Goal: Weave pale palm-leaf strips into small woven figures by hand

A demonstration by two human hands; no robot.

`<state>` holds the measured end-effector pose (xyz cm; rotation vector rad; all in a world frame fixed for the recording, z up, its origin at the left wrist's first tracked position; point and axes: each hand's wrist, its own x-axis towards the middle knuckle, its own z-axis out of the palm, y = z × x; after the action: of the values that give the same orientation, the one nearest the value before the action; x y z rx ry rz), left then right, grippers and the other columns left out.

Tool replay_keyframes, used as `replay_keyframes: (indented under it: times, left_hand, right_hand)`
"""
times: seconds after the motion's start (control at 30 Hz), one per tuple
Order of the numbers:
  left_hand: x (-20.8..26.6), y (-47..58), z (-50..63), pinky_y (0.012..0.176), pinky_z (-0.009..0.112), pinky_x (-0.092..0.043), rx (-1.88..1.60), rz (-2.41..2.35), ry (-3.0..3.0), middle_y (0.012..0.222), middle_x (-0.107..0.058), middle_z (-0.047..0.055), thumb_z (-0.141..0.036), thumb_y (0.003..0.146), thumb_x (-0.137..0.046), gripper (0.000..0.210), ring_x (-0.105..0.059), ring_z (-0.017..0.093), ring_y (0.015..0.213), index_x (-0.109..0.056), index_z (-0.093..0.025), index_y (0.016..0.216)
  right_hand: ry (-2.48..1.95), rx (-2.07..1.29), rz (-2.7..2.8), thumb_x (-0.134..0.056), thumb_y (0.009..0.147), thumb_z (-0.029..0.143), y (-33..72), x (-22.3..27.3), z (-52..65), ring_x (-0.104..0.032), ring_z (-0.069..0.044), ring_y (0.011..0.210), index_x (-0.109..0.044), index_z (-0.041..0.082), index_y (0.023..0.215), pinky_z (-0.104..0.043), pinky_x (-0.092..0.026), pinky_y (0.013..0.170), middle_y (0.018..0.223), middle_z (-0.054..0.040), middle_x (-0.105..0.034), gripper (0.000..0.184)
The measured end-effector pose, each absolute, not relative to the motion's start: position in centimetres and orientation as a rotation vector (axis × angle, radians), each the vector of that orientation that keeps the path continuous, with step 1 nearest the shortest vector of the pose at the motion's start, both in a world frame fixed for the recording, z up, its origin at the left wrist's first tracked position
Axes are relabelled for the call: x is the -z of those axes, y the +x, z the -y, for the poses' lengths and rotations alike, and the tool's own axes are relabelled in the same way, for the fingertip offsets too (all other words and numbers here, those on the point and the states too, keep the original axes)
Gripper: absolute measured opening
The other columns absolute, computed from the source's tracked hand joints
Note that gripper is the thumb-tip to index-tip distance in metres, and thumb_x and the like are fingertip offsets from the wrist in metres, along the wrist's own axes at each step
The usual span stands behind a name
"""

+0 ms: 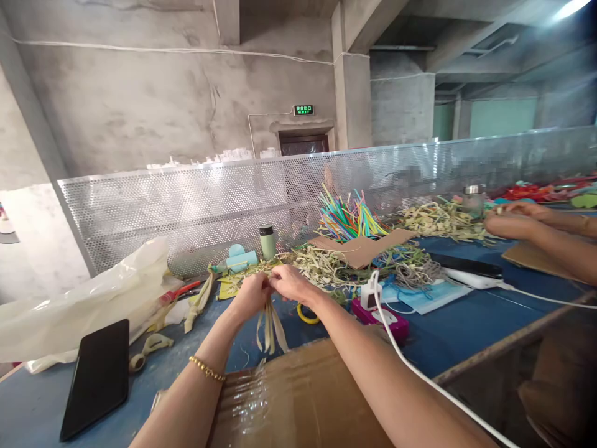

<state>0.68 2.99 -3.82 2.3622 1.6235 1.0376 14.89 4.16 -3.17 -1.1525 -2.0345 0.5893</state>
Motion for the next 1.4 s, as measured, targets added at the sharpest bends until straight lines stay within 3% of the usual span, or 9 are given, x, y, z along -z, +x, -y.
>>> replay_keyframes:
  times: [0.17,0.3,0.37,0.53,0.67,0.93,1.07,1.17,1.4]
  left_hand:
    - [3.9,0.0,-3.3,0.057,0.025,-0.038,-1.100,-1.408,2.204,0.060,-0.065,0.002,-0.011,0.077,-0.050,0.016,-0.057,0.015,0.056,-0.054,-0.019,0.064]
    - [4.1,-0.6,-3.4,0.049,0.023,-0.037,-1.147,-1.215,1.934,0.058,-0.065,0.001,-0.022,0.078,-0.054,0.015,-0.053,0.012,0.047,-0.054,-0.018,0.063]
    - [4.2,-0.8,-3.4,0.047,0.022,-0.035,-1.158,-1.162,1.803,0.057,-0.065,0.001,-0.027,0.077,-0.058,0.016,-0.051,0.011,0.044,-0.053,-0.018,0.064]
    - [4.0,-0.7,-3.3,0.042,0.022,-0.034,-1.165,-1.123,1.647,0.058,-0.066,0.003,-0.031,0.074,-0.063,0.018,-0.055,0.012,0.041,-0.053,-0.018,0.066]
    - [3.8,-0.5,-3.0,0.045,0.025,-0.042,-1.175,-1.125,1.556,0.058,-0.067,0.003,-0.030,0.074,-0.062,0.015,-0.062,0.016,0.044,-0.052,-0.019,0.070]
    - [3.5,-0.2,-2.6,0.048,0.027,-0.045,-1.142,-1.073,1.566,0.059,-0.067,0.004,-0.027,0.078,-0.059,0.014,-0.062,0.017,0.042,-0.050,-0.019,0.070]
    - [3.5,-0.2,-2.8,0.045,0.026,-0.041,-1.175,-1.074,1.573,0.058,-0.065,0.003,-0.028,0.080,-0.060,0.016,-0.060,0.016,0.042,-0.050,-0.018,0.071]
    - [3.6,-0.2,-3.2,0.045,0.024,-0.039,-1.217,-1.060,1.593,0.055,-0.061,0.001,-0.031,0.082,-0.063,0.021,-0.054,0.012,0.041,-0.052,-0.018,0.070]
    - [3.9,-0.2,-3.4,0.050,0.023,-0.043,-1.267,-1.029,1.500,0.053,-0.057,-0.001,-0.037,0.084,-0.064,0.028,-0.054,0.011,0.047,-0.054,-0.016,0.069]
  right_hand:
    - [-1.134,-0.586,1.958,-0.047,0.094,0.019,15.1,2.8,-4.2,-0.049,-0.010,0.037,-0.056,0.017,0.069,-0.020,-0.033,0.042,0.045,0.0041,-0.051,0.026]
    - [-1.170,-0.324,1.992,-0.058,0.084,0.011,15.4,2.7,-4.6,-0.061,-0.012,0.059,-0.066,0.013,0.079,-0.019,-0.038,0.053,0.066,-0.0027,-0.068,0.010]
    - [-1.189,-0.266,2.007,-0.058,0.080,0.005,15.5,2.8,-5.0,-0.064,-0.014,0.070,-0.069,0.012,0.079,-0.020,-0.040,0.059,0.078,-0.0062,-0.073,0.013]
    - [-1.231,-0.192,2.034,-0.057,0.078,0.006,15.6,3.3,-5.5,-0.067,-0.018,0.079,-0.073,0.014,0.081,-0.024,-0.042,0.067,0.084,-0.0087,-0.075,0.018]
    - [-1.252,-0.153,2.057,-0.058,0.076,0.007,15.7,3.5,-5.5,-0.068,-0.020,0.082,-0.074,0.015,0.079,-0.026,-0.042,0.069,0.084,-0.0096,-0.076,0.017]
    - [-1.178,-0.098,2.020,-0.060,0.085,0.021,15.6,3.2,-4.6,-0.068,-0.019,0.076,-0.072,0.017,0.080,-0.024,-0.042,0.063,0.080,-0.0075,-0.074,0.013]
    - [-1.059,-0.482,1.901,-0.058,0.089,0.019,14.9,2.8,-4.0,-0.060,-0.011,0.049,-0.068,0.015,0.085,-0.020,-0.041,0.046,0.067,-0.0015,-0.068,0.012]
    - [-1.000,-0.763,1.848,-0.060,0.085,0.012,14.4,2.8,-3.8,-0.057,-0.010,0.043,-0.068,0.014,0.091,-0.019,-0.039,0.039,0.062,0.0017,-0.065,0.010]
    - [-0.990,-0.711,1.751,-0.064,0.083,0.015,13.9,3.4,-4.2,-0.053,-0.010,0.042,-0.064,0.016,0.076,-0.018,-0.041,0.038,0.051,0.0044,-0.057,0.007]
